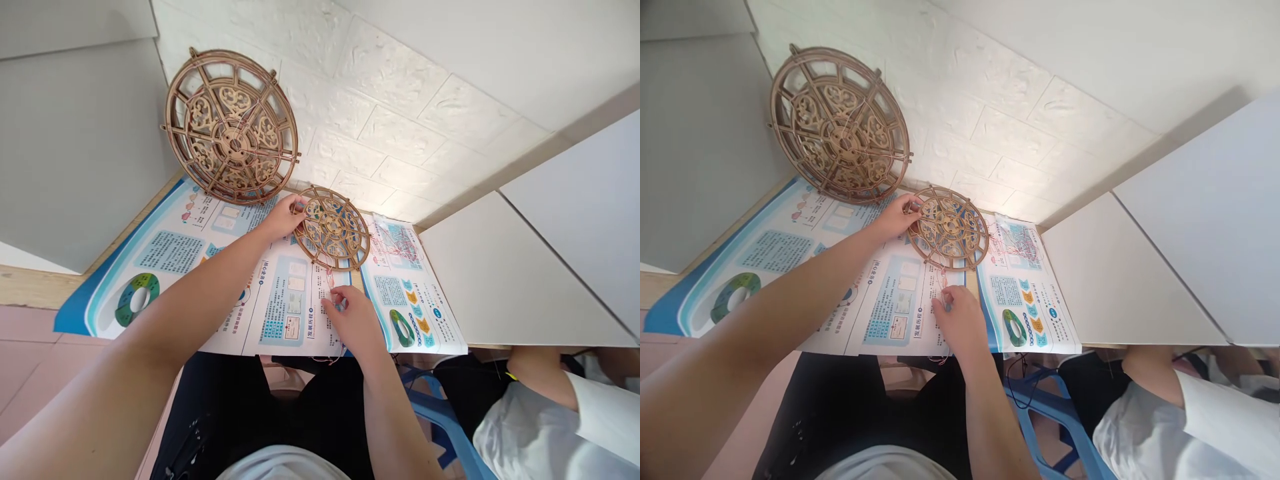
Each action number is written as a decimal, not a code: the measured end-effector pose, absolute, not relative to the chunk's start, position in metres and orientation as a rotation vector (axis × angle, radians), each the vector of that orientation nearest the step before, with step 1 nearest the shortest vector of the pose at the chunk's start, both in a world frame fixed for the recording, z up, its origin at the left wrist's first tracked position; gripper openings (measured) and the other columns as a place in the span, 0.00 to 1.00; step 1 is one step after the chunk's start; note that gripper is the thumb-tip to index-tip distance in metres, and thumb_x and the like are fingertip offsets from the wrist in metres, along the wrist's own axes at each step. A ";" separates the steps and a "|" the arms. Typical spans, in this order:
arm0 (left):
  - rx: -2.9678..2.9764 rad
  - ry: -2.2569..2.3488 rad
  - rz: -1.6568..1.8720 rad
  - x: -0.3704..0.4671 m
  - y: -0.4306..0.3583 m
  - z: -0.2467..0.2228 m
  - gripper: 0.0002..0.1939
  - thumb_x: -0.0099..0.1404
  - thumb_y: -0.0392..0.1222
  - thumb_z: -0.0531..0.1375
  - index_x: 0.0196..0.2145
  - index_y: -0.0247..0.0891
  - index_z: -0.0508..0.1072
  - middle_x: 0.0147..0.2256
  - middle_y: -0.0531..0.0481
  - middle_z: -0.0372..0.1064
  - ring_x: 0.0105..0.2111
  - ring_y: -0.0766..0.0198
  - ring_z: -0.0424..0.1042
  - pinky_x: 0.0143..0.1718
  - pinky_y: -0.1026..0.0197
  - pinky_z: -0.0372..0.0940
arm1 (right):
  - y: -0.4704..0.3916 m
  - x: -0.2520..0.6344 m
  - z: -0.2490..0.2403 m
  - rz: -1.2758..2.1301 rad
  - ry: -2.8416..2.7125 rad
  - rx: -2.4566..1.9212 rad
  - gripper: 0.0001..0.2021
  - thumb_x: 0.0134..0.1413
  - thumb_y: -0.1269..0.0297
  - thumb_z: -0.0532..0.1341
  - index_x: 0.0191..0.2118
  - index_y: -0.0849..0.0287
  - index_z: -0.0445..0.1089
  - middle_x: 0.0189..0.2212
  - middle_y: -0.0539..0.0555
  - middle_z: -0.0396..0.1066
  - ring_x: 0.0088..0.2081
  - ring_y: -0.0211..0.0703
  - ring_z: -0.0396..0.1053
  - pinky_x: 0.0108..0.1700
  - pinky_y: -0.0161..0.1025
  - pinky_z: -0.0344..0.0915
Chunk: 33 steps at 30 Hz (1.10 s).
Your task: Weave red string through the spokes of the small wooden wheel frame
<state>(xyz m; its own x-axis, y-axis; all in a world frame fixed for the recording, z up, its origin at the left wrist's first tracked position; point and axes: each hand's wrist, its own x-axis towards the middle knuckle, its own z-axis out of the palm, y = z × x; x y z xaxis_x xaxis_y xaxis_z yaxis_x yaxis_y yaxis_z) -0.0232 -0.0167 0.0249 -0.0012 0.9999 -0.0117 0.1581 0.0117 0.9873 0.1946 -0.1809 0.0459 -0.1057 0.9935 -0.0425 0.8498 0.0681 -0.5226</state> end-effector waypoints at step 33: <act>1.264 1.375 1.098 -0.022 -0.017 0.032 0.10 0.66 0.30 0.60 0.45 0.39 0.71 0.43 0.49 0.70 0.26 0.72 0.69 0.26 0.70 0.66 | -0.050 0.262 0.037 1.525 -1.576 -1.132 0.15 0.42 0.54 0.75 0.30 0.57 0.74 0.24 0.51 0.74 0.24 0.41 0.70 0.29 0.40 0.67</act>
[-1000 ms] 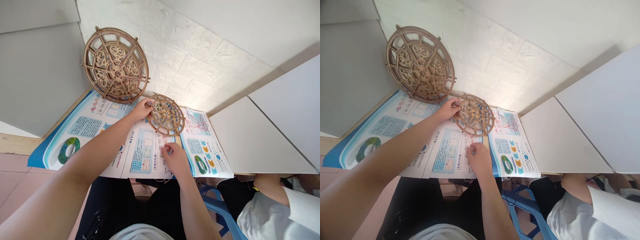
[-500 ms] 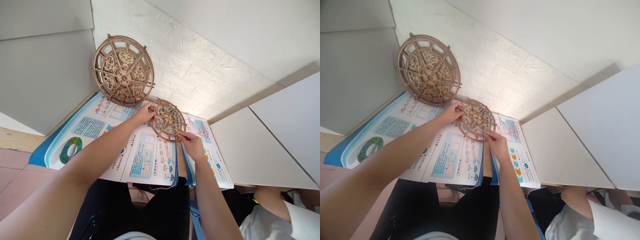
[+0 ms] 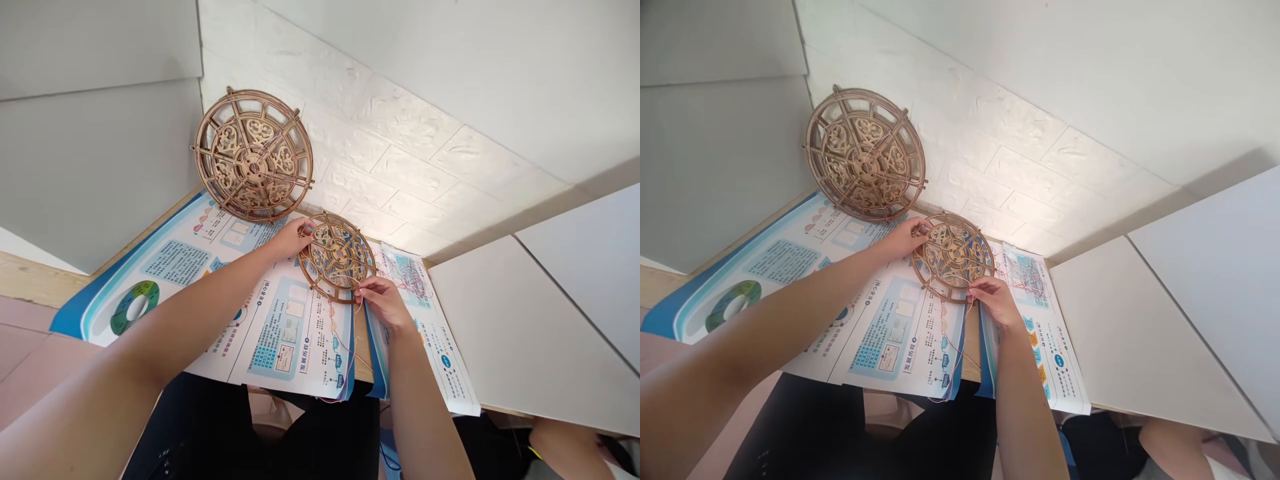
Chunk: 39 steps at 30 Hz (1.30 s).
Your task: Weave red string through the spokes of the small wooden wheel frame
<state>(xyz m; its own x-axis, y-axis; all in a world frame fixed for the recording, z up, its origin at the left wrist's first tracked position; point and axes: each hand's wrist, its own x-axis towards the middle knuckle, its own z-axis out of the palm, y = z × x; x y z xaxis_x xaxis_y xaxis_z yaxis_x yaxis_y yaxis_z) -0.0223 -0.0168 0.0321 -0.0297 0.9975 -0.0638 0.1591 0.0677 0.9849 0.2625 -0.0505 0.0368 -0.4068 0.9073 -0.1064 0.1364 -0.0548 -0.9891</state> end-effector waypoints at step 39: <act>1.235 1.302 1.125 -0.015 -0.012 0.022 0.11 0.65 0.28 0.59 0.45 0.37 0.69 0.39 0.50 0.67 0.27 0.70 0.70 0.30 0.67 0.69 | -0.049 0.288 0.034 1.620 -1.238 -0.619 0.23 0.39 0.46 0.72 0.44 0.42 0.74 0.37 0.52 0.70 0.30 0.43 0.64 0.31 0.42 0.64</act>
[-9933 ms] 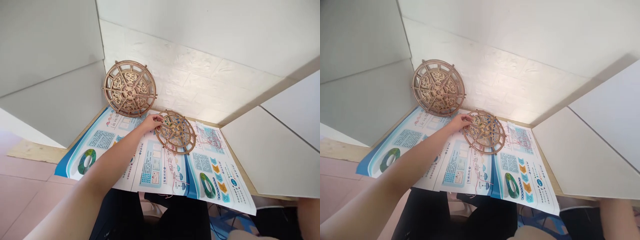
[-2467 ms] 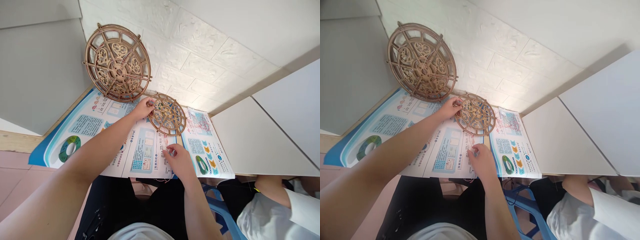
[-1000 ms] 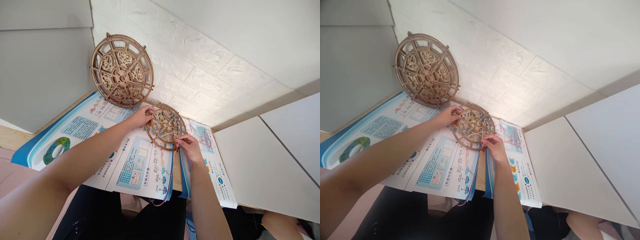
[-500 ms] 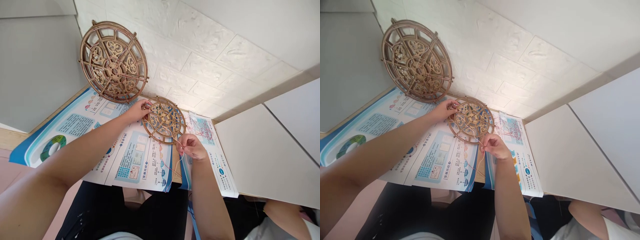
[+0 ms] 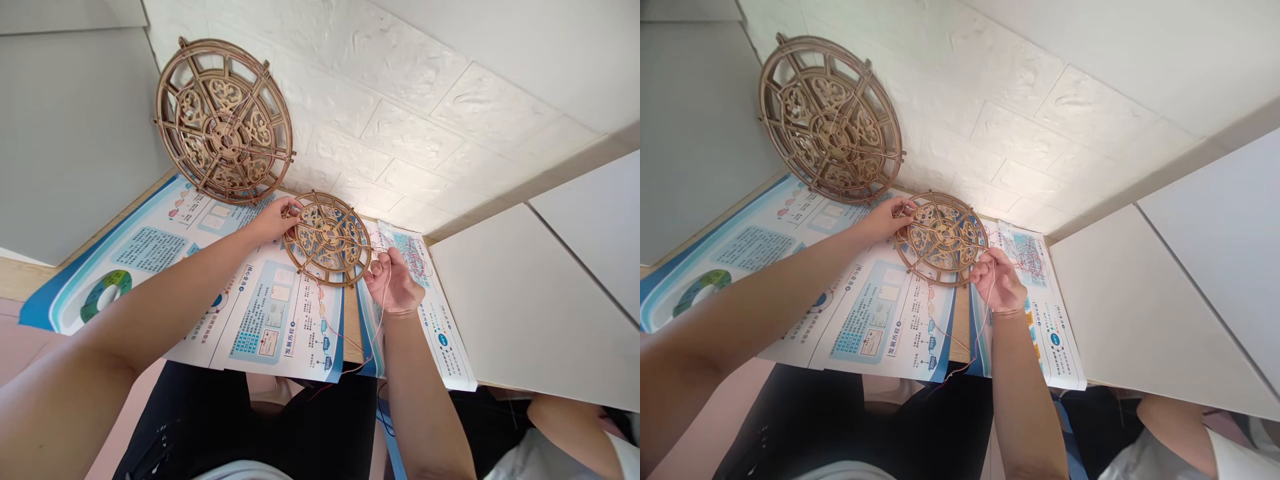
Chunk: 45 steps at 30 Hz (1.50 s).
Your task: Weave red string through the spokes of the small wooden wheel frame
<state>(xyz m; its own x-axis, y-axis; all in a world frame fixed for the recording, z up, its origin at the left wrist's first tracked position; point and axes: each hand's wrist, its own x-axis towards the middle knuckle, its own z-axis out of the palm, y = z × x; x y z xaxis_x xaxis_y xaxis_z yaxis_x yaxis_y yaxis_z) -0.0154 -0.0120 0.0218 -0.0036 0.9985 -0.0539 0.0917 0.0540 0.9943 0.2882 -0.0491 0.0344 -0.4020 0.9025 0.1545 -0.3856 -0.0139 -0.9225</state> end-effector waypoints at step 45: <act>1.220 1.286 1.104 -0.017 -0.013 0.026 0.11 0.65 0.30 0.61 0.45 0.37 0.70 0.41 0.49 0.69 0.26 0.72 0.70 0.29 0.67 0.70 | -0.045 0.272 0.035 0.921 -1.994 -1.306 0.08 0.51 0.58 0.65 0.34 0.56 0.78 0.34 0.54 0.75 0.30 0.41 0.65 0.34 0.41 0.64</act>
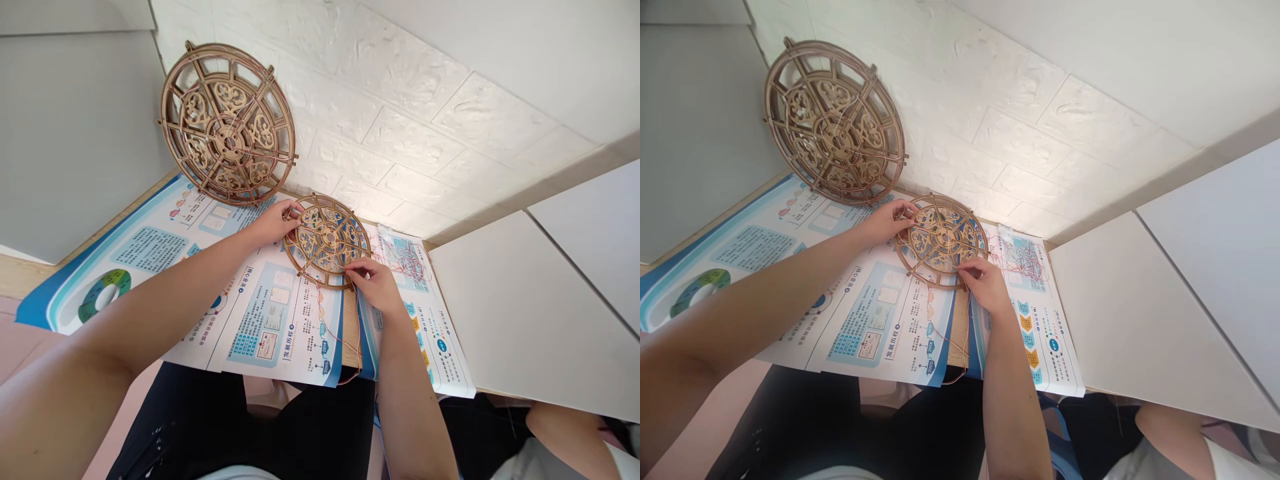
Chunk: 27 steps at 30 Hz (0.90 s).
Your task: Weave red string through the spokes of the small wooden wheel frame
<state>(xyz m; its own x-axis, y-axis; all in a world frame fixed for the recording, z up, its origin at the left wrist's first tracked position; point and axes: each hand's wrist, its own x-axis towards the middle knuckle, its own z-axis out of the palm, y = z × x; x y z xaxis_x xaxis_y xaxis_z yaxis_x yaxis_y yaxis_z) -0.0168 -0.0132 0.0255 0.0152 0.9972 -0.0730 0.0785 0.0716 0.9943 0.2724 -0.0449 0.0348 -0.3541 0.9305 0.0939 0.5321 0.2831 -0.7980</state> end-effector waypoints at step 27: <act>1.224 1.294 1.100 -0.017 -0.014 0.025 0.11 0.65 0.28 0.60 0.44 0.37 0.69 0.40 0.50 0.68 0.26 0.71 0.70 0.29 0.66 0.69 | -0.045 0.276 0.031 0.877 -2.044 -1.325 0.08 0.53 0.60 0.63 0.35 0.55 0.78 0.35 0.54 0.75 0.33 0.43 0.67 0.36 0.41 0.64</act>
